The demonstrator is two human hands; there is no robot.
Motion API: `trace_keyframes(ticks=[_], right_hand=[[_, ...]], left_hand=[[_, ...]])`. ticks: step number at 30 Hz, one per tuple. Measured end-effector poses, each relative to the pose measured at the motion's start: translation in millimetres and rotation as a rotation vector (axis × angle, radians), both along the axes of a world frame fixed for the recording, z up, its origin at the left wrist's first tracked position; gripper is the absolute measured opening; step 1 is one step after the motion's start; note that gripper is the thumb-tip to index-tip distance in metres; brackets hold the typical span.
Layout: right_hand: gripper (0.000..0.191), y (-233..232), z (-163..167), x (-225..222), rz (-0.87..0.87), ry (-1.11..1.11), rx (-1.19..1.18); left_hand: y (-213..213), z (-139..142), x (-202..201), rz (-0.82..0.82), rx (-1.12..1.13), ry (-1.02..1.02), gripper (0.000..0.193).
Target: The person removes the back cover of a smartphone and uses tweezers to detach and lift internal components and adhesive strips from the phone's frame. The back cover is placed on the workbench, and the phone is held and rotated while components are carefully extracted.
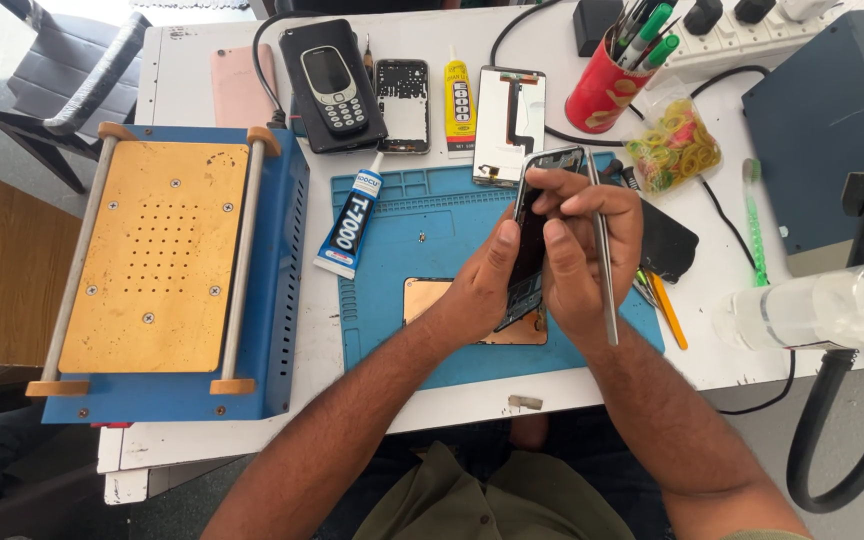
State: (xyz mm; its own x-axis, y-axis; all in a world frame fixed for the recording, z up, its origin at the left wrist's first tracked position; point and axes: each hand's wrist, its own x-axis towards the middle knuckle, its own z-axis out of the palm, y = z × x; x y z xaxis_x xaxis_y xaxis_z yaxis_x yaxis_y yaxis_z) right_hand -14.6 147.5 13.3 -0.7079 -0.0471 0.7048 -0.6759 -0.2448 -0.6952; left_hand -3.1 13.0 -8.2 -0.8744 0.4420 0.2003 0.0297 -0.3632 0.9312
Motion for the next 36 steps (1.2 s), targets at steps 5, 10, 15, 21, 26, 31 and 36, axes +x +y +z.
trace_keyframes(ticks=[5, 10, 15, 21, 26, 31, 36], right_hand=[[0.014, 4, 5, 2, -0.039, -0.065, 0.083], [0.011, 4, 10, 1, -0.080, -0.048, 0.131], [0.008, 7, 14, 4, -0.185, -0.030, 0.273], [0.008, 14, 15, 4, -0.200, 0.008, 0.281], [0.008, 18, 11, 2, -0.168, 0.042, 0.149], [0.039, 18, 6, -2, -0.121, 0.038, 0.045], [0.040, 26, 13, 6, -0.209, -0.082, 0.307]], left_hand=[[2, -2, -1, 0.030, -0.063, -0.055, 0.074], [3, -5, -3, 0.048, -0.066, -0.135, 0.074], [3, -10, -6, 0.020, -0.018, -0.277, 0.075], [1, -13, -8, -0.022, 0.014, -0.289, 0.074], [-5, -10, -14, -0.128, 0.176, -0.445, 0.074], [-9, 5, -18, -0.197, 0.349, -0.435, 0.075], [-13, 12, -18, -0.170, 0.473, -0.559, 0.071]])
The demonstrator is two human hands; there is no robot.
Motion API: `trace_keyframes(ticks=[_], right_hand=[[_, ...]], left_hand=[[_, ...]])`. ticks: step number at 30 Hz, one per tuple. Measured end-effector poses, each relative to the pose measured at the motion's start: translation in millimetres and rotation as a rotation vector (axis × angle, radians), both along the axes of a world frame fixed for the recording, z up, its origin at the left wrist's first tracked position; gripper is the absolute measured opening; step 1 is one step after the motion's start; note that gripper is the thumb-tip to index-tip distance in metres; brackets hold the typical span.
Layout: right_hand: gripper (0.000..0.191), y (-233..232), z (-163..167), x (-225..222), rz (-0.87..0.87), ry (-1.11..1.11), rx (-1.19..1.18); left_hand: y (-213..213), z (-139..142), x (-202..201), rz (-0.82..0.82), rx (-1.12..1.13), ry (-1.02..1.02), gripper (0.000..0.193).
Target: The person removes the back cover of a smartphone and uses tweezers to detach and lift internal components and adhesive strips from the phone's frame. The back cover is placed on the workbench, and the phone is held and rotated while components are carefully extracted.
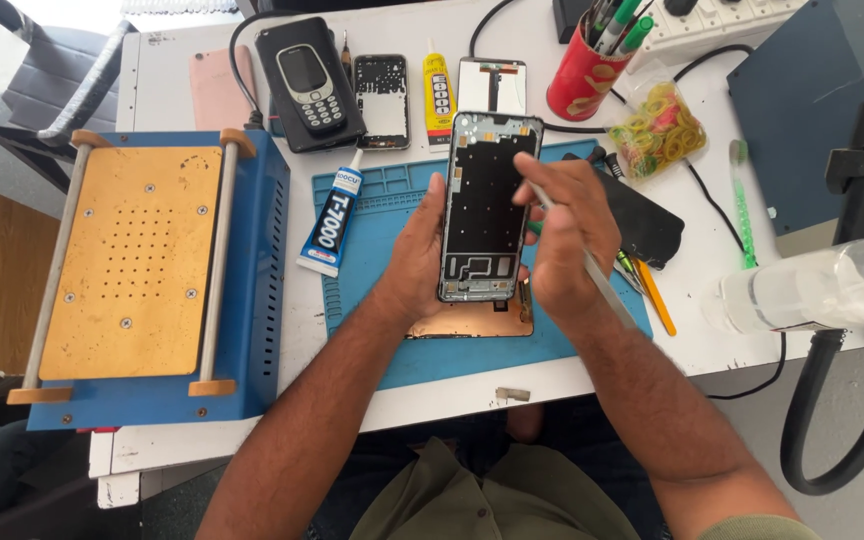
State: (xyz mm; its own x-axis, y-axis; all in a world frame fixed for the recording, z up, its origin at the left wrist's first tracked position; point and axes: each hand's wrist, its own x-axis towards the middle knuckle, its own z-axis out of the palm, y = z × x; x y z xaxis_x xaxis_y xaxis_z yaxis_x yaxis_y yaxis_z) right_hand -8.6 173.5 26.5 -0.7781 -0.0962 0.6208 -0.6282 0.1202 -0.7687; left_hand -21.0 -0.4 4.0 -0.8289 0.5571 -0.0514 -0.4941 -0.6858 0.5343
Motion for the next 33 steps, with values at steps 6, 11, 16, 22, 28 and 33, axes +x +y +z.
trace_keyframes(ticks=[6, 11, 16, 22, 28, 33], right_hand=[[0.021, -17, 17, -2, 0.068, 0.081, 0.064], [0.018, -19, 25, -4, -0.096, 0.308, 0.308], [0.015, -20, 24, -4, -0.113, 0.310, 0.337], [0.015, -20, 21, -4, -0.115, 0.331, 0.348], [0.015, -19, 18, -4, -0.139, 0.338, 0.370], [0.013, -16, 18, -1, -0.114, 0.307, 0.334]], left_hand=[[-4, -17, -2, 0.086, 0.109, 0.058, 0.056], [-5, -27, -4, 0.115, 0.077, 0.049, 0.052], [-7, -26, -3, 0.106, 0.015, 0.029, 0.054], [-7, -24, -2, 0.115, -0.053, 0.066, 0.055], [-9, -23, -3, 0.062, -0.098, 0.098, 0.059], [-7, -22, -1, 0.088, -0.104, 0.117, 0.057]])
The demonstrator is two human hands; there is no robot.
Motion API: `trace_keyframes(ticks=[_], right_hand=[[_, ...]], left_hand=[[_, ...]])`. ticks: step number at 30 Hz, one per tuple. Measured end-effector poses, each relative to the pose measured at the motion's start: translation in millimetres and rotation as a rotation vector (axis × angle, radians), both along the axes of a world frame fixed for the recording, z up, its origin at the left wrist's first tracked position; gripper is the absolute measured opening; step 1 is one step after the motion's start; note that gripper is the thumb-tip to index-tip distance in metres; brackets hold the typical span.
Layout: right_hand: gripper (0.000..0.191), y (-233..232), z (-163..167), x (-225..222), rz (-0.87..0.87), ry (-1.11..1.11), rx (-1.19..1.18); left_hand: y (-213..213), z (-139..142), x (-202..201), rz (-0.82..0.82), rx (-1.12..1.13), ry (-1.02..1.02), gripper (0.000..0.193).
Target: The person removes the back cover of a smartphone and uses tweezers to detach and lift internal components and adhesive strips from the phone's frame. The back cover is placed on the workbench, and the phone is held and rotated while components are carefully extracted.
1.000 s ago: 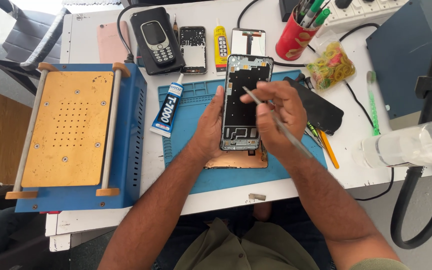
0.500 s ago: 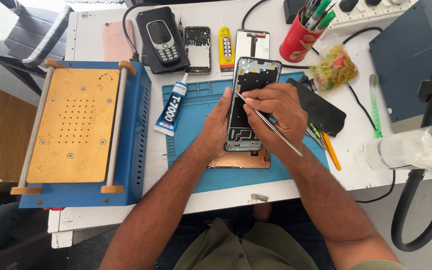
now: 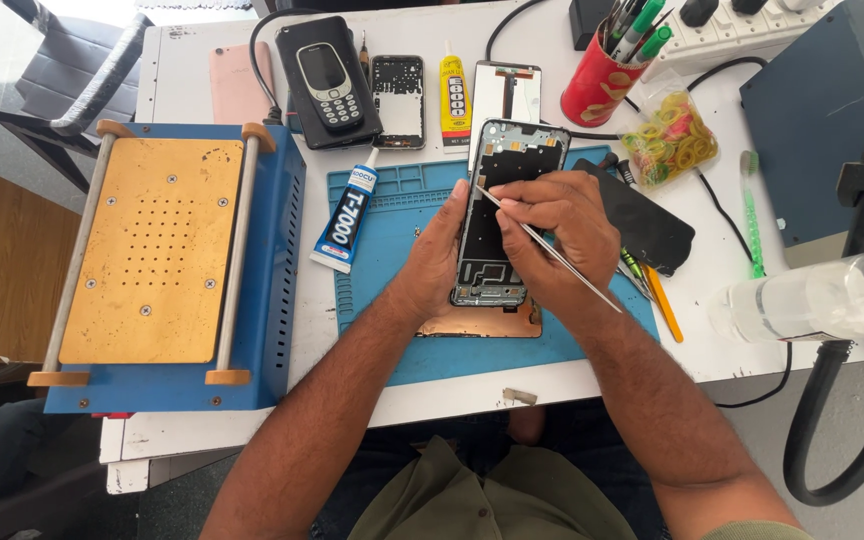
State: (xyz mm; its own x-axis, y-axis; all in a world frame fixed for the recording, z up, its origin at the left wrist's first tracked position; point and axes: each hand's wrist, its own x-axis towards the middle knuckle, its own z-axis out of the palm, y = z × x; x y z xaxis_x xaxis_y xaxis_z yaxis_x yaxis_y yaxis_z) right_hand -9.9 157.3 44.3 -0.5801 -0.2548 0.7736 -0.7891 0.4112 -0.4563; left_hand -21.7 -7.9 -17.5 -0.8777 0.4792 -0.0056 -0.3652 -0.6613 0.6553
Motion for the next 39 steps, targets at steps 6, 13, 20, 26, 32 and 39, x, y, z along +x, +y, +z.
trace_keyframes(ticks=[6, 13, 20, 26, 32, 39], right_hand=[[0.013, 0, 1, -1, 0.007, 0.022, 0.013], [0.014, -4, 6, -1, -0.023, 0.095, 0.052], [0.014, -2, 11, 0, -0.011, 0.160, 0.064], [0.013, 5, 10, -4, -0.007, 0.035, -0.077], [0.014, 16, 10, -6, 0.102, -0.059, -0.108], [0.016, 12, 12, -9, 0.125, 0.043, -0.029]], left_hand=[[-2, -2, 0, -0.006, -0.016, 0.054, 0.057], [2, -8, -1, 0.005, -0.019, -0.048, 0.059], [13, -10, 6, 0.071, -0.292, -0.011, 0.066], [21, -4, 12, -0.020, -0.306, -0.047, 0.065], [14, -7, 6, 0.037, -0.071, -0.116, 0.056], [11, -15, 4, 0.036, -0.055, -0.063, 0.056]])
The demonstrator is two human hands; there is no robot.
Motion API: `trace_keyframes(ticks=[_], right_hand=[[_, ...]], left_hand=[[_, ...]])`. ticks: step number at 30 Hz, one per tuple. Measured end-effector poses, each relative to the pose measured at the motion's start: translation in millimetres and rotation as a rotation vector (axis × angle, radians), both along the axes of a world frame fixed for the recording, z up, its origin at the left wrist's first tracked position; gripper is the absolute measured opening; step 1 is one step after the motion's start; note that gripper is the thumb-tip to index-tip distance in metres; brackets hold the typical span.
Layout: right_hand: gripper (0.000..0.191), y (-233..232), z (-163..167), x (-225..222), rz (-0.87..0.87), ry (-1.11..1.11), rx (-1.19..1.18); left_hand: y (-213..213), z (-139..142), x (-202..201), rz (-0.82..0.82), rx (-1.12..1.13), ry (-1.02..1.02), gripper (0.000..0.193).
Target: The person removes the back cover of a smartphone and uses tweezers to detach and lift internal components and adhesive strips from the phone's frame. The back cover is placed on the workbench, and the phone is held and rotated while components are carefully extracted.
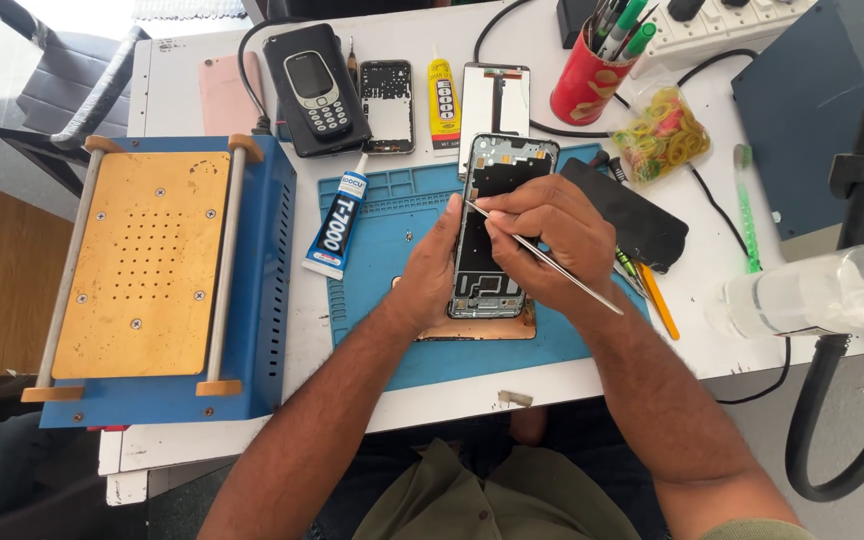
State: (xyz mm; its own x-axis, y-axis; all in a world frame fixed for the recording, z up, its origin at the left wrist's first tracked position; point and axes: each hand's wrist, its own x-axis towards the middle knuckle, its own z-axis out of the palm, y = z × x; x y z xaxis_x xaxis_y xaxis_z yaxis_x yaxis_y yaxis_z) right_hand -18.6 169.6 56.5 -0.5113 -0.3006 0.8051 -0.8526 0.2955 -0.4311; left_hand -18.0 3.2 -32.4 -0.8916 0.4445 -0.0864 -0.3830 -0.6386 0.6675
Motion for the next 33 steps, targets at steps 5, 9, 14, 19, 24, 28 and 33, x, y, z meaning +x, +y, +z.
trace_keyframes(ticks=[5, 9, 14, 19, 24, 28, 33], right_hand=[[0.017, -2.1, -0.7, 0.3, -0.017, 0.015, 0.011], [0.017, -1.9, -2.6, 0.0, -0.018, 0.019, 0.024], [0.016, -3.2, -5.2, -1.6, -0.024, 0.045, 0.044], [0.015, -2.7, -6.7, -0.2, -0.059, 0.055, 0.043], [0.014, -1.7, -6.9, 0.6, -0.069, 0.072, 0.042], [0.015, -2.7, -4.3, 1.0, -0.087, 0.095, 0.027], [0.016, -4.8, -1.9, 5.2, -0.140, 0.086, 0.012]], left_hand=[[-1.2, -1.2, -1.1, -0.021, -0.019, 0.003, 0.057], [-2.6, -4.2, -0.6, -0.018, -0.081, 0.072, 0.061], [-3.8, -5.5, -0.2, 0.015, -0.272, 0.133, 0.066], [-0.7, -3.8, 2.5, 0.041, -0.501, 0.132, 0.071], [1.5, -0.8, 3.8, 0.028, -0.473, 0.118, 0.074], [2.0, -0.6, 5.6, 0.020, -0.491, 0.126, 0.074], [2.4, -2.2, 4.0, 0.012, -0.604, 0.232, 0.076]])
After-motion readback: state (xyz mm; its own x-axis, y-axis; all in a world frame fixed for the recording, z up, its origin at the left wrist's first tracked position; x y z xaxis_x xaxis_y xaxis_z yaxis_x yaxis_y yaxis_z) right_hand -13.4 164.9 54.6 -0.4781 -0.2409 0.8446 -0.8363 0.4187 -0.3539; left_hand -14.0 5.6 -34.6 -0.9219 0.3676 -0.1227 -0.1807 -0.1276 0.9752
